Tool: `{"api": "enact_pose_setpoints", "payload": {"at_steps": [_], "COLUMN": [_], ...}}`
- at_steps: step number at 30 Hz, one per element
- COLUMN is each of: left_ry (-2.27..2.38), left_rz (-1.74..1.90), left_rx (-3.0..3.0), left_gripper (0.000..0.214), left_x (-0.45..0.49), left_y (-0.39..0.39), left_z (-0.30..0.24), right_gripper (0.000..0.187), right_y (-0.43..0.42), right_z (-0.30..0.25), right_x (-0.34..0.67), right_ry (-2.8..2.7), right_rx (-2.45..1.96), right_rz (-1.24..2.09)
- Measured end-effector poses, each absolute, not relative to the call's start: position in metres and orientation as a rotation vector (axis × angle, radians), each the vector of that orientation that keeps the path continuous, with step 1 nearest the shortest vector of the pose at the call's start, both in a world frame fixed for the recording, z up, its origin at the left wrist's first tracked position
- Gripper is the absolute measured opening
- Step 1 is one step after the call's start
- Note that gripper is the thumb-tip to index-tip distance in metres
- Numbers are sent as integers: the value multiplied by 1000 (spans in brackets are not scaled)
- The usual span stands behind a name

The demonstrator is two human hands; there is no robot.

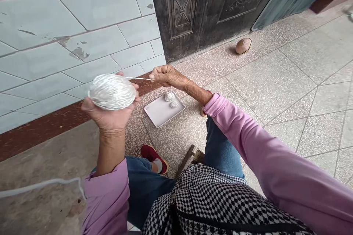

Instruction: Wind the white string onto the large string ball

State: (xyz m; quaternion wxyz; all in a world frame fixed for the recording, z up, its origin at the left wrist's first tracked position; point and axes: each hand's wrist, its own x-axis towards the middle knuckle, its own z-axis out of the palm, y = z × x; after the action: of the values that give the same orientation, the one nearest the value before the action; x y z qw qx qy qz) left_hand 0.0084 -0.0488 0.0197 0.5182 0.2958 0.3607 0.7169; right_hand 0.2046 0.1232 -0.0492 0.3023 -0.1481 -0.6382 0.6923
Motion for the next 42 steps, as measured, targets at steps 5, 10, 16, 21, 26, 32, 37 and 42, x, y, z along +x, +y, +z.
{"api": "enact_pose_setpoints", "payload": {"at_steps": [5,10,16,21,26,32,37,42], "left_ry": [940,915,1077,1043,1018,1050,1054,1100], "left_rz": [1890,2096,2042,1917,1797,1730,1750,1833], "left_rx": [664,595,570,572,581,572,526,520], "left_gripper": [109,94,88,75,71,74,71,57], "left_x": [-2,-33,-47,-20,5,16,18,19], "left_y": [-55,-57,-57,-50,-40,-38,-36,-33], "left_z": [38,43,30,21,12,6,7,2], "right_gripper": [47,52,34,23,22,22,44,39], "right_y": [139,155,152,138,113,81,77,63], "right_z": [-52,-57,-52,-47,-51,-39,-27,-30], "right_x": [229,261,282,253,193,168,181,182], "right_ry": [-1754,-1908,-2256,-2331,-1975,-1962,-2162,-2342], "right_rx": [-491,-906,-1450,-1170,-619,-700,-819,-713], "right_rz": [1800,1605,1144,1123,1516,1368,1250,1296]}}
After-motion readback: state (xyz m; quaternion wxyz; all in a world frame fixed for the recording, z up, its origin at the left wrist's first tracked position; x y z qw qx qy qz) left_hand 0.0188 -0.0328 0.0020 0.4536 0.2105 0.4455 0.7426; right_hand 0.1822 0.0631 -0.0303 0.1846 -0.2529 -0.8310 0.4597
